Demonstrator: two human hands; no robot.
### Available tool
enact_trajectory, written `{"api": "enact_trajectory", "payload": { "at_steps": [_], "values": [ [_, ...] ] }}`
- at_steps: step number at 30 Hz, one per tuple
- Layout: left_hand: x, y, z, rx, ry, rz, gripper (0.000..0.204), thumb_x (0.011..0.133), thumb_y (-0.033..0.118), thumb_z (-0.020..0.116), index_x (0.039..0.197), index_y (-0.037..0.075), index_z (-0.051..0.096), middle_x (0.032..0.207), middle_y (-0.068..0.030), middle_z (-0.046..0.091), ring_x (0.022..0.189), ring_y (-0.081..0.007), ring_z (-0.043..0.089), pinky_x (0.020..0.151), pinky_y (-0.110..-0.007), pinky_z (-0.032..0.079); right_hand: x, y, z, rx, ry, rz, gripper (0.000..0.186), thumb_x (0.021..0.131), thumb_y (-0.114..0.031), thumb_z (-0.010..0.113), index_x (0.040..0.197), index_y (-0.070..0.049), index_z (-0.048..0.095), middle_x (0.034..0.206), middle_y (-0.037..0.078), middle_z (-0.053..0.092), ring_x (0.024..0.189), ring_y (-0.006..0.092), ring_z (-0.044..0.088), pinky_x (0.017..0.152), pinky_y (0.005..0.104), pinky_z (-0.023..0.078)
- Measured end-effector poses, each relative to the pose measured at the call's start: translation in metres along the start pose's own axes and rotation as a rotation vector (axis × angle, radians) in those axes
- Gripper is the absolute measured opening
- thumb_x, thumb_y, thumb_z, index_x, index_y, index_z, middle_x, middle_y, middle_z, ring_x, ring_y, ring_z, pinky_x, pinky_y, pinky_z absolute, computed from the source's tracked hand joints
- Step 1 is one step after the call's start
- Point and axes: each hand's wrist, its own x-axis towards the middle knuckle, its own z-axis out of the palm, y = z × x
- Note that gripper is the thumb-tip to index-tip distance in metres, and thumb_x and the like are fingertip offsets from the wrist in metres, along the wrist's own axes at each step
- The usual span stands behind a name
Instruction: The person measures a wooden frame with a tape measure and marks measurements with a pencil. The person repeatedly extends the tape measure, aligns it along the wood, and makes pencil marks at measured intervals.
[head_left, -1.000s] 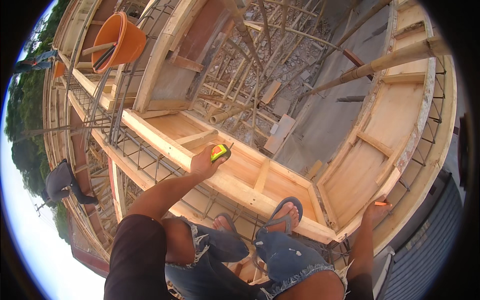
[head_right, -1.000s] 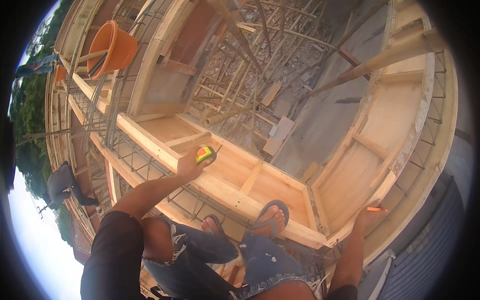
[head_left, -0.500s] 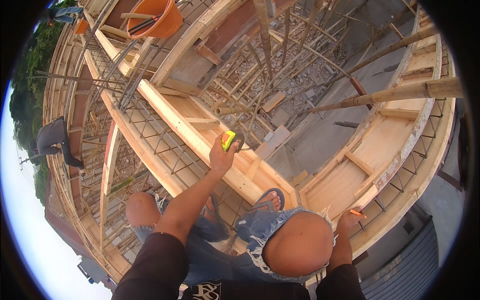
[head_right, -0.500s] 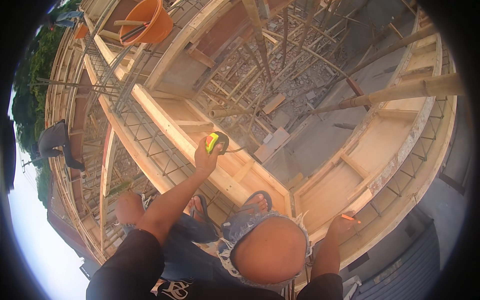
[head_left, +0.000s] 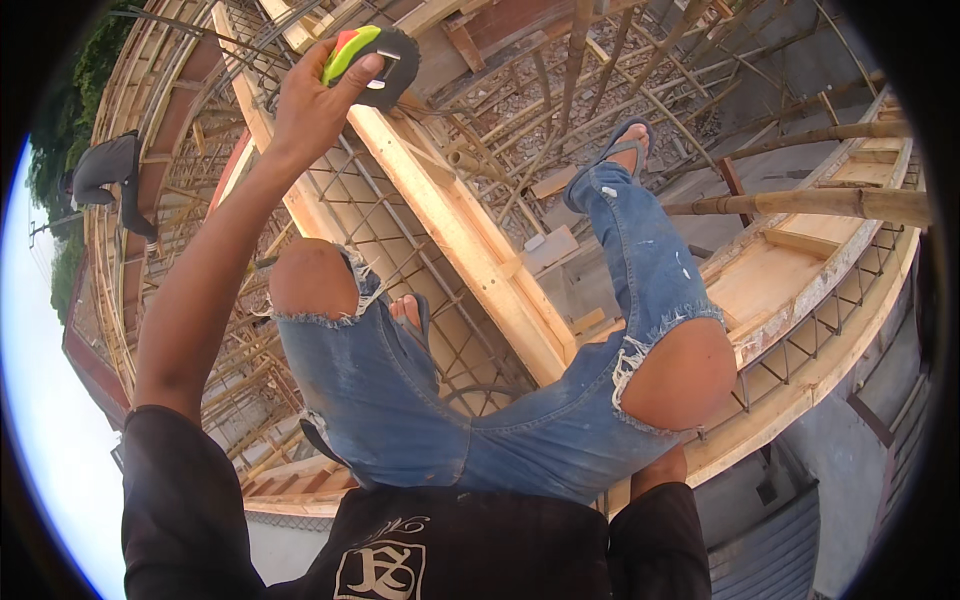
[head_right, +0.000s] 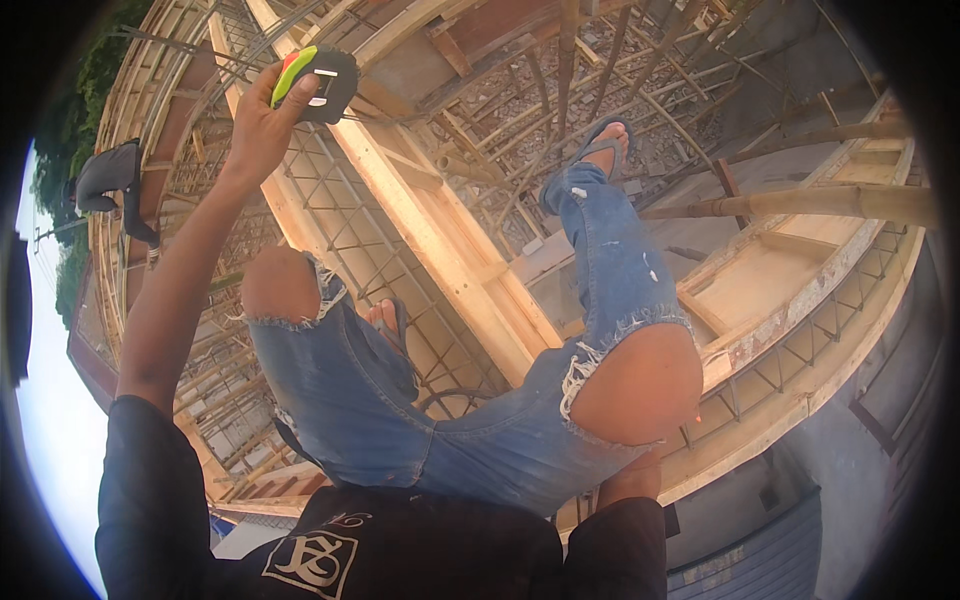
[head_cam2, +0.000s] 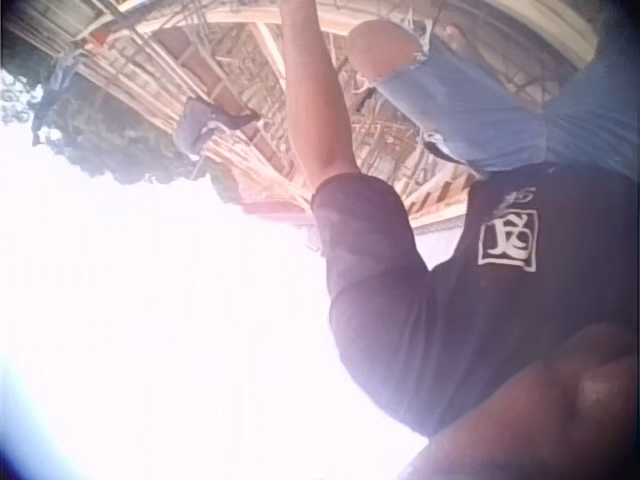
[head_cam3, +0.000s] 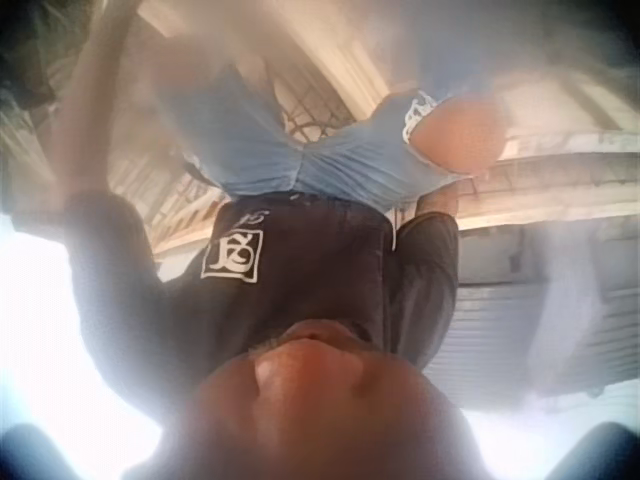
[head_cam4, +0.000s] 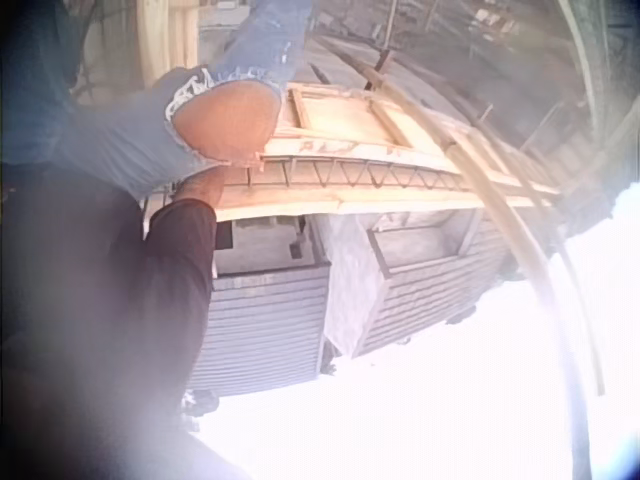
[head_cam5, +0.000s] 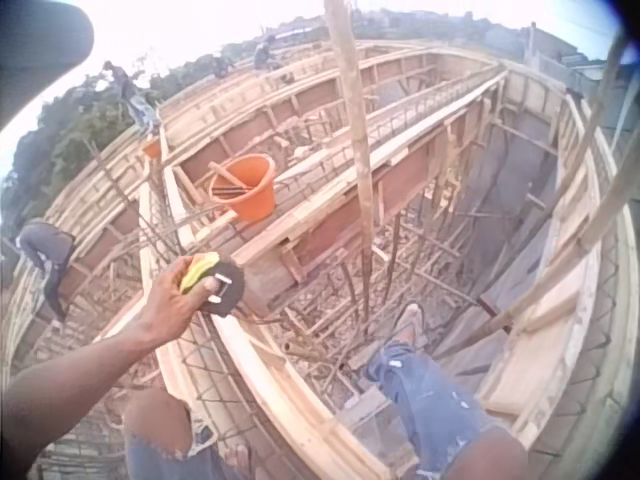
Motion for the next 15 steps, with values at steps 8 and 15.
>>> {"api": "enact_trajectory", "payload": {
  "at_steps": [8,15],
  "values": [
    [-0.053,-0.021,0.017,-0.006,0.04,-0.001,0.07,0.076,0.059,0.072,0.115,0.002,0.062,0.086,-0.0111,0.068,0.071,-0.0186,0.066,0.066,-0.031,0.053,0.067,0.05,0.052,-0.372,-0.002,-0.135,0.029,0.099,-0.03,0.037,0.121,-0.013,0.048,0.12,0.016,0.044,0.104,0.0322,0.061,0.073,0.0438,0.059],
    [-0.072,0.008,-0.023,-0.414,-0.075,0.03,0.039,0.09,0.034,0.066,0.106,-0.002,0.065,0.083,-0.0082,0.067,0.074,-0.0113,0.062,0.068,-0.028,0.05,0.1,0.062,0.064,-0.249,0.023,-0.161,0.042,0.094,-0.042,0.042,0.122,-0.01,0.047,0.12,0.017,0.053,0.1,0.0376,0.063,0.08,0.0498,0.055]
  ]
}}
